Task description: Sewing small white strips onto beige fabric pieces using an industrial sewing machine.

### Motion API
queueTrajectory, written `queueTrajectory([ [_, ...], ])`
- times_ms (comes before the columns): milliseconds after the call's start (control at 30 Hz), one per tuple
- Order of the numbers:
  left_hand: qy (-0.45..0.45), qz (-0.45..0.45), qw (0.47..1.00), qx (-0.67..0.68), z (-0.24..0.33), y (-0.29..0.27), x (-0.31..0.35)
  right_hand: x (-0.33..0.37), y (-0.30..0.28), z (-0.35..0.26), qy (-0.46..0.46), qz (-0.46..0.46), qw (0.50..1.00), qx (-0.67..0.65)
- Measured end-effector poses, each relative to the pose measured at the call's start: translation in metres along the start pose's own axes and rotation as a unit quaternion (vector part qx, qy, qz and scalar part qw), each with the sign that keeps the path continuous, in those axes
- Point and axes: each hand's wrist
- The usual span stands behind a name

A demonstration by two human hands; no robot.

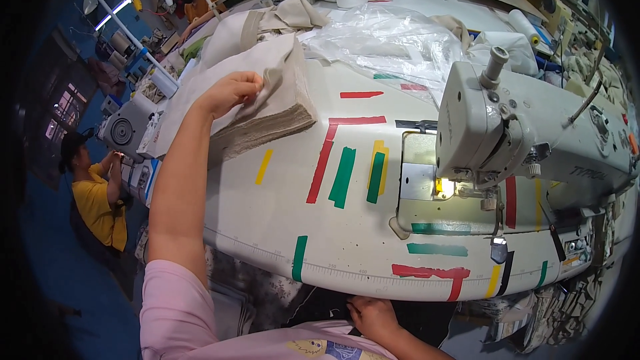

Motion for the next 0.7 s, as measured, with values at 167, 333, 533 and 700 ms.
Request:
queueTrajectory([
  [167,0.014,-0.015,0.989,0.145,0.005,-0.002,0.004,0.0,0.003,0.0,0.002,0.001,1.0,-0.004],
  [333,-0.01,0.098,0.993,0.062,0.002,-0.008,0.0,-0.002,0.0,-0.001,0.019,-0.008,1.0,0.011],
  [533,-0.015,0.089,0.993,0.078,-0.007,-0.011,-0.002,0.0,0.002,0.001,-0.012,0.018,1.0,0.005],
  [700,0.017,0.11,0.994,-0.023,-0.008,-0.011,-0.003,-0.002,0.001,-0.001,0.011,-0.012,1.0,0.02],
])
Point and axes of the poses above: each hand's wrist, its own x-axis away from the middle knuckle, its own y-axis out of the palm, z = x × y, and after that the axes turned 14 degrees about z, right-handed
